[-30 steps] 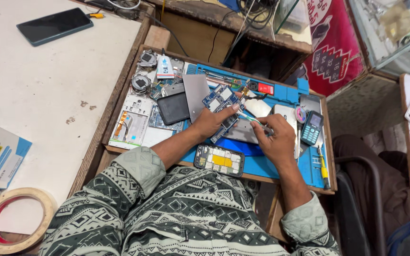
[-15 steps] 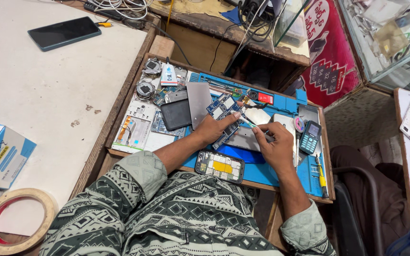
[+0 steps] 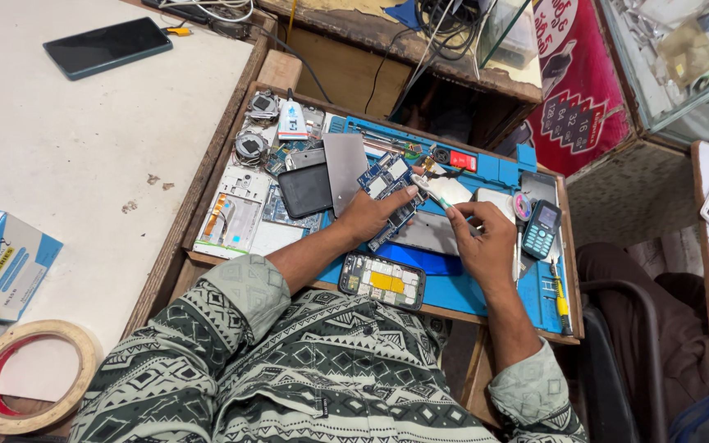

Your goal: The person works on a disassembled mobile phone, handling the motherboard and internal components. They repeatedly pick up, turn over, and place down the circuit board while using a small tool to probe or adjust parts on the board.

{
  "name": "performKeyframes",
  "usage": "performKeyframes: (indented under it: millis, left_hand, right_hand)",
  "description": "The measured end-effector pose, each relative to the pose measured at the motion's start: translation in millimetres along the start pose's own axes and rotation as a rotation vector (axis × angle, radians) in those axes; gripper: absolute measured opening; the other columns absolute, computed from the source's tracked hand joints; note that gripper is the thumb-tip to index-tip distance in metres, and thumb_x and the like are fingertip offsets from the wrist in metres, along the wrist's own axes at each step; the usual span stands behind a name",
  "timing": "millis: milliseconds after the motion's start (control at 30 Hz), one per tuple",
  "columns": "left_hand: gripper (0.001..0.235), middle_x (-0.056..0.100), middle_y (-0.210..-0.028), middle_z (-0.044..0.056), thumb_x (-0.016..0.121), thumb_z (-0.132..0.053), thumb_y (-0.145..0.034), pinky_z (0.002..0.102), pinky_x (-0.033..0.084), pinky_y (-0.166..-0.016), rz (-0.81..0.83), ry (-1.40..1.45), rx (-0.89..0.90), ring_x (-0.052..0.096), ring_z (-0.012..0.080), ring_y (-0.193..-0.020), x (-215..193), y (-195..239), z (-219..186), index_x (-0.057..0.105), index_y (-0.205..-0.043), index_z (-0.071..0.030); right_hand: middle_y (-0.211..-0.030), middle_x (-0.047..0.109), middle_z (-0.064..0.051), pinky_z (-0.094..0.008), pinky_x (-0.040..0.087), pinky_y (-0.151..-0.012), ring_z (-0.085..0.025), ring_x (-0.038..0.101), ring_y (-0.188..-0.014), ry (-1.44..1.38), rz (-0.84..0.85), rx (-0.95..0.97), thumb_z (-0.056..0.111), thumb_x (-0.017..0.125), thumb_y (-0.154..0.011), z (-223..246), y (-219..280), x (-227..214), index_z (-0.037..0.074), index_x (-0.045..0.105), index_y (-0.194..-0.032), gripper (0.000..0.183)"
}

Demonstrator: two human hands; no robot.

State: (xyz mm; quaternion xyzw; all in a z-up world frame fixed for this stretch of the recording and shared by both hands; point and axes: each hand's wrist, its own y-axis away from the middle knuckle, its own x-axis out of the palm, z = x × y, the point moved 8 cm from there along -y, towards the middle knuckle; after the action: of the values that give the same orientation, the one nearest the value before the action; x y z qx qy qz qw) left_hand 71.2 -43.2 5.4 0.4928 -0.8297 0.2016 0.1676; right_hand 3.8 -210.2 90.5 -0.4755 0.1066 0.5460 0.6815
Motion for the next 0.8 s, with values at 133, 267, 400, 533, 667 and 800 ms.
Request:
performKeyframes:
  millis: [133,267,400,533,667,800]
  left_hand:
    - [0.04,0.071,-0.096,0.005,0.065,-0.024,-0.101,0.028,0.058,-0.058,-0.041,-0.033,-0.016,0.069,0.0127,-0.069,-4.6,-0.9,-2.5,0.061,-0.138,-0.01]
    - [0.038,0.071,-0.089,0.006,0.066,-0.025,-0.102,0.027,0.056,-0.057,-0.043,-0.07,-0.028,0.069,0.0128,-0.067,-7.4,-1.4,5.5,0.063,-0.137,-0.011]
    - [0.035,0.068,-0.097,0.003,0.066,-0.024,-0.104,0.028,0.059,-0.065,-0.004,0.016,0.015,0.068,0.0116,-0.074,-6.0,-2.2,0.6,0.062,-0.136,-0.009]
    - [0.038,0.068,-0.1,0.002,0.066,-0.027,-0.105,0.03,0.062,-0.069,0.003,-0.007,-0.018,0.067,0.0098,-0.08,-2.9,2.0,-5.9,0.062,-0.137,-0.007]
    - [0.037,0.069,-0.102,0.004,0.068,-0.026,-0.104,0.031,0.063,-0.067,-0.006,-0.021,-0.008,0.07,0.0119,-0.082,-2.9,2.6,-11.0,0.062,-0.135,-0.007]
    - [0.034,0.071,-0.102,0.009,0.065,-0.025,-0.105,0.032,0.065,-0.066,-0.089,0.002,0.023,0.073,0.0143,-0.082,-12.7,2.5,-13.7,0.062,-0.133,-0.007]
  right_hand:
    - [-0.084,0.069,-0.011,-0.033,0.05,-0.064,-0.021,0.065,-0.07,-0.008,0.014,-0.069,0.018,0.078,-0.095,11.1,-4.8,2.3,0.002,0.074,-0.097,0.017]
    - [-0.083,0.066,-0.014,-0.037,0.049,-0.066,-0.028,0.065,-0.074,0.032,0.055,-0.134,0.017,0.08,-0.095,5.2,-0.4,5.1,0.001,0.074,-0.096,0.017]
    - [-0.085,0.066,-0.012,-0.037,0.05,-0.068,-0.027,0.065,-0.077,0.022,0.045,-0.148,0.018,0.082,-0.097,-0.8,-1.5,3.3,0.002,0.074,-0.098,0.017]
    - [-0.087,0.065,-0.011,-0.035,0.051,-0.068,-0.025,0.065,-0.077,0.018,0.038,-0.157,0.019,0.084,-0.099,4.6,-2.1,-1.4,0.002,0.075,-0.1,0.02]
    - [-0.093,0.068,-0.011,-0.033,0.052,-0.071,-0.023,0.066,-0.079,-0.024,0.046,-0.162,0.018,0.084,-0.1,5.8,-5.7,-4.0,0.001,0.074,-0.105,0.02]
    - [-0.102,0.069,-0.013,-0.032,0.053,-0.082,-0.023,0.067,-0.092,-0.027,-0.042,-0.201,0.014,0.081,-0.101,3.1,-2.3,-13.8,0.001,0.072,-0.11,0.019]
